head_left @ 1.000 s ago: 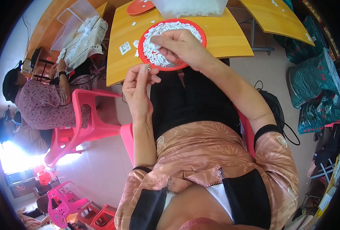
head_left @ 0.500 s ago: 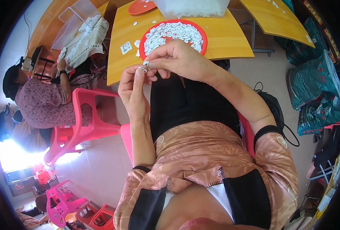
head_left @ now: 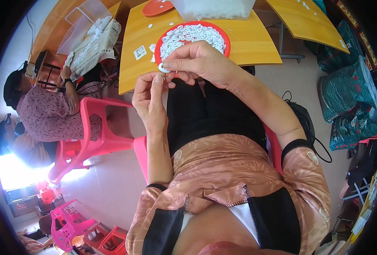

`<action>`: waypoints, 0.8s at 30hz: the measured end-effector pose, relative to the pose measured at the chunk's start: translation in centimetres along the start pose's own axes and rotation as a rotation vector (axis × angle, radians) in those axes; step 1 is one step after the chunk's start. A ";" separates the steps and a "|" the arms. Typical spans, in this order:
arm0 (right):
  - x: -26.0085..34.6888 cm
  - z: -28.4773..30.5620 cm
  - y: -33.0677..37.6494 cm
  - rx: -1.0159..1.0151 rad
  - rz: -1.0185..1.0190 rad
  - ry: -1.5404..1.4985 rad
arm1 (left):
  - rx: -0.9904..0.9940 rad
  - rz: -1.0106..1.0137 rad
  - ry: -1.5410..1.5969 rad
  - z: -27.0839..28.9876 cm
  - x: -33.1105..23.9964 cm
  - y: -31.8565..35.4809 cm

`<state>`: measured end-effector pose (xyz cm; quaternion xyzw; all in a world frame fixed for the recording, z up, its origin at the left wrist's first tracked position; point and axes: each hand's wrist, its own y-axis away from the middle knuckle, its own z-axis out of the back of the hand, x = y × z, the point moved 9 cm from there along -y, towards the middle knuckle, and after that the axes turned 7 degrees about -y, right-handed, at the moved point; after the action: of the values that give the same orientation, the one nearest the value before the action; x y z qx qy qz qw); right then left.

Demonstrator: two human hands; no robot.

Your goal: Assembling small plastic toy eyes by pressing black pupil pieces into white circular bases.

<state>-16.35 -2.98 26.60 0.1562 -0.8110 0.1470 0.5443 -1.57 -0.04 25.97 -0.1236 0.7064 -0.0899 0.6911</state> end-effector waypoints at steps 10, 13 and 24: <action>1.2 -0.1 0.2 -0.054 0.166 0.254 | -0.058 -0.011 -0.019 0.1 0.0 0.1; 2.1 -0.4 0.6 -0.057 0.375 0.406 | -0.070 -0.024 -0.050 0.3 -0.1 0.1; 2.0 -0.2 0.5 -0.021 0.268 0.316 | -0.057 -0.068 -0.109 0.3 -0.5 0.3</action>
<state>-17.16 -2.61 28.51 0.0165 -0.7304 0.2324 0.6421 -1.29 0.43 26.38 -0.1718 0.6654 -0.0863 0.7213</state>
